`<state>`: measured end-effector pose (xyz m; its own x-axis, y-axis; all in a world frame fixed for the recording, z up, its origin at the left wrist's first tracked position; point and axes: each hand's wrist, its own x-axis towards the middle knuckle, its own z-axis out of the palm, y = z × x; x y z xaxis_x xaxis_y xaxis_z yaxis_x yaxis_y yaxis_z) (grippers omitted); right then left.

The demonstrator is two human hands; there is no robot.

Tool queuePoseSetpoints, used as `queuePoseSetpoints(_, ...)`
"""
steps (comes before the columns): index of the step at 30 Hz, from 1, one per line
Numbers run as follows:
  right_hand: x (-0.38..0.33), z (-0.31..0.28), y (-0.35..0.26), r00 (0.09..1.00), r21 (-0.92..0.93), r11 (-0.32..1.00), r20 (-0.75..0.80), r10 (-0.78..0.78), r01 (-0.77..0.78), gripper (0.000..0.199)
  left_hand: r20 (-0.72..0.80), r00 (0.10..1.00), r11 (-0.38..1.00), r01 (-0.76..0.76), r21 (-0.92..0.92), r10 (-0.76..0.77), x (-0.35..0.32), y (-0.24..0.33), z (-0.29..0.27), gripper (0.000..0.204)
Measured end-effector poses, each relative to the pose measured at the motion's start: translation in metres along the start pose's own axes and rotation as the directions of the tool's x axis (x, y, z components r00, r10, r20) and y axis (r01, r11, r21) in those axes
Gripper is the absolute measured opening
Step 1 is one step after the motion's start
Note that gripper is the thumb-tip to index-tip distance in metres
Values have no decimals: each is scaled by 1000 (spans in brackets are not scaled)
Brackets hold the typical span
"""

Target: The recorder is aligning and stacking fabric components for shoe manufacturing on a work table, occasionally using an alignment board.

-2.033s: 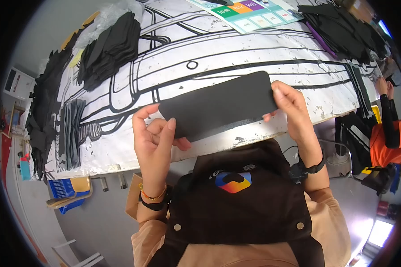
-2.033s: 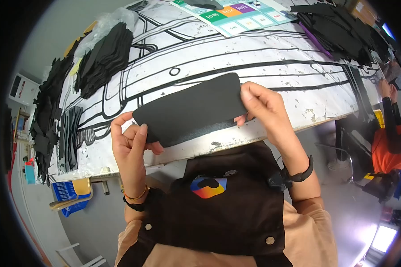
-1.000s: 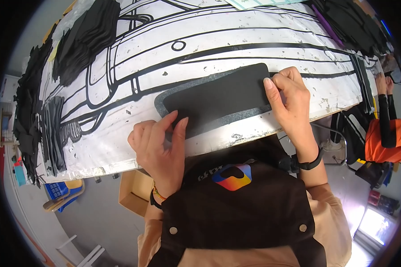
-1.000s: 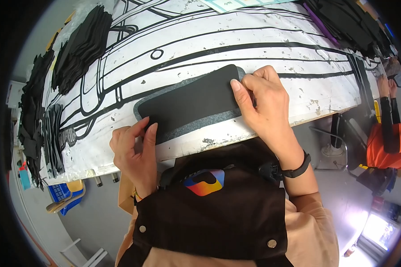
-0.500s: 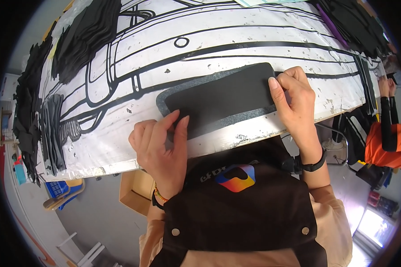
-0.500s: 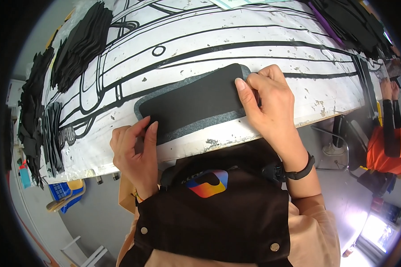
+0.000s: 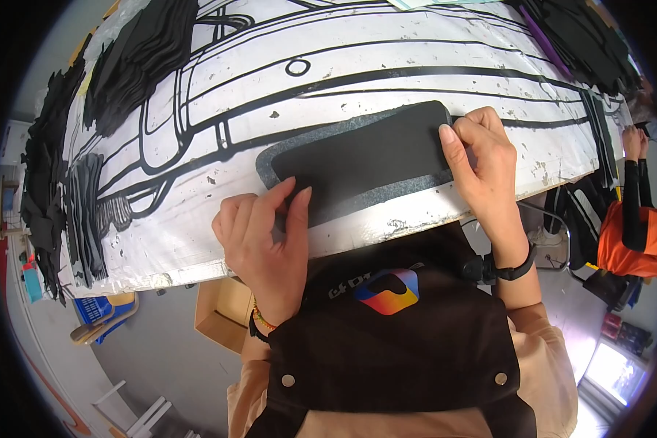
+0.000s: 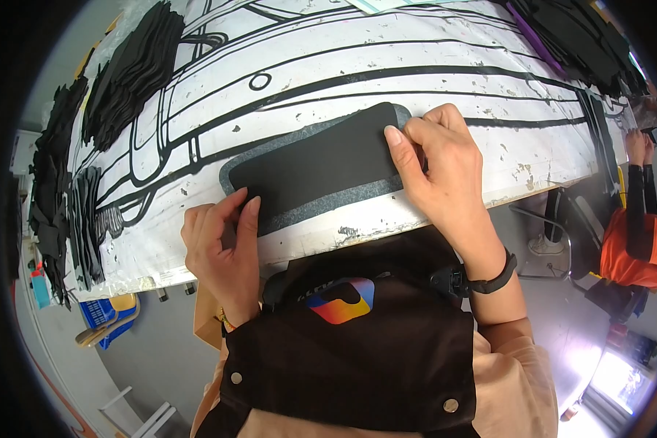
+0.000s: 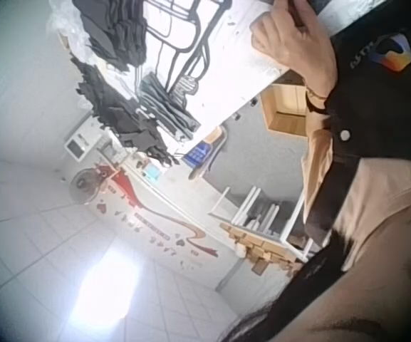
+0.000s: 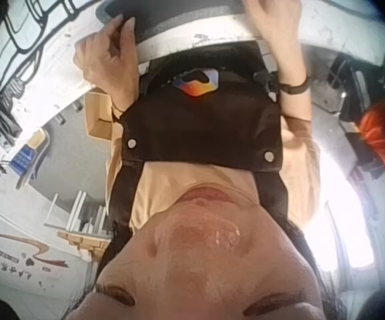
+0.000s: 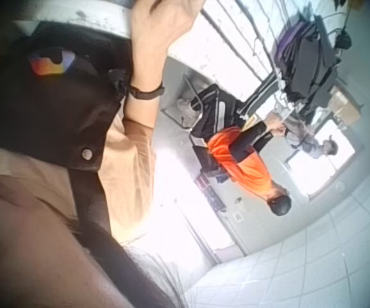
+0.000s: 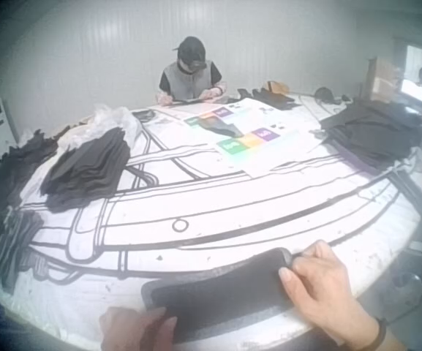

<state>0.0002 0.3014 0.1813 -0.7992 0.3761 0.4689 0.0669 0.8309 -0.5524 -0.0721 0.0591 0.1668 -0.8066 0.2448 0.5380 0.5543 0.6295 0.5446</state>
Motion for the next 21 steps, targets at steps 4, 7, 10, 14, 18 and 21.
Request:
queuePoseSetpoints(4,0,1,1,1000,0,1000,-7,-9,9,31,-1,1000,1000,-8,4,8,0,-1,1,21)
queuePoseSetpoints(7,0,0,0,1000,-9,1000,2,-8,8,32,4,1000,1000,-14,19,14,1,-1,1,21)
queuePoseSetpoints(10,0,0,2,1000,-14,1000,2,-10,10,32,14,1000,1000,-7,30,7,2,1,0,21)
queuePoseSetpoints(14,-1,1,2,1000,-25,1000,15,1,-1,31,35,999,999,-1,51,-1,2,4,-2,15)
queuePoseSetpoints(18,-1,1,3,999,-48,999,30,12,-11,29,28,999,998,-41,51,39,3,3,-1,15)
queuePoseSetpoints(21,-1,1,5,999,-87,996,33,-19,22,27,32,999,999,-27,38,26,3,4,0,14)
